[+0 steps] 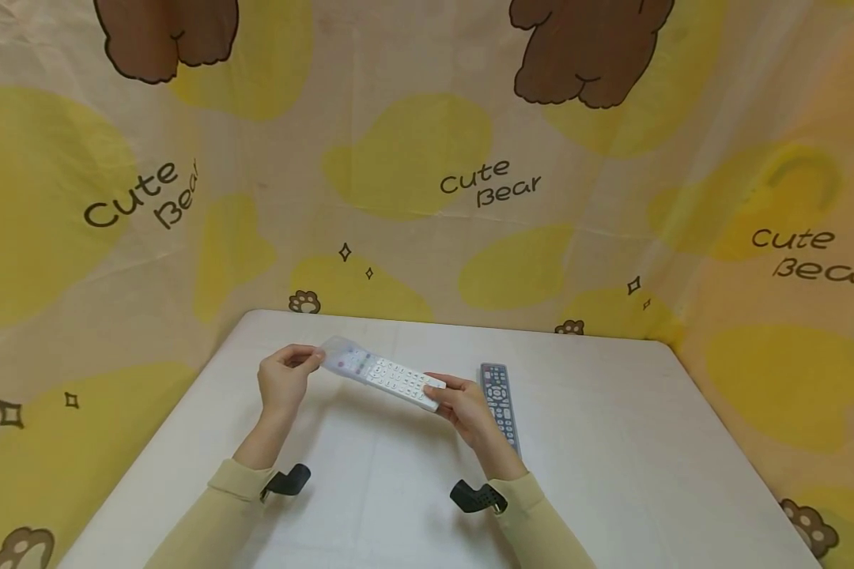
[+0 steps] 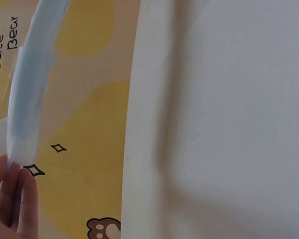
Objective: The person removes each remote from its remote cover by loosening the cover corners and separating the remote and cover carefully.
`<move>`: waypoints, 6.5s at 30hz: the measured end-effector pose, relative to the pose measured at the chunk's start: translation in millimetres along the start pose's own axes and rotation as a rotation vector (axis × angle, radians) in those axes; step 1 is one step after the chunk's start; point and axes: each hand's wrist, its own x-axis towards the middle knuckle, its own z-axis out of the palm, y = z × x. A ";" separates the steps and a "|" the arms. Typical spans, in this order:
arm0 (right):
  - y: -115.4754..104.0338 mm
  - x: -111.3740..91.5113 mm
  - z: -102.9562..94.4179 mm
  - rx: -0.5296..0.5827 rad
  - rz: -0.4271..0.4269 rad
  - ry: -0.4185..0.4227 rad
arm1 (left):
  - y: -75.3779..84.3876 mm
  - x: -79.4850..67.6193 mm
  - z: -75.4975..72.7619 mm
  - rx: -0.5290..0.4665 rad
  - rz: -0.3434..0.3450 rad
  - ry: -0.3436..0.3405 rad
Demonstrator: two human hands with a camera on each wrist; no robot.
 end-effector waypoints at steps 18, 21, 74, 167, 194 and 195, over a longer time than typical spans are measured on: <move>2.9 3.9 -2.4 -0.011 0.016 -0.004 | -4.1 7.5 1.1 -0.009 -0.038 0.011; 3.4 4.3 -1.8 -0.001 0.024 0.006 | -4.8 8.4 1.5 -0.021 -0.040 0.012; 9.3 -3.0 3.5 -0.012 0.016 0.014 | -11.2 15.6 -3.4 -0.082 -0.110 0.082; 18.3 -14.5 2.0 -0.009 0.027 0.033 | -34.3 22.9 -9.2 -0.245 -0.250 0.254; 33.2 7.8 -2.3 0.011 0.016 0.135 | -46.6 32.0 -53.5 -0.238 -0.363 0.054; 33.1 8.1 -1.0 0.014 0.014 0.135 | -46.2 32.1 -52.8 -0.229 -0.371 0.038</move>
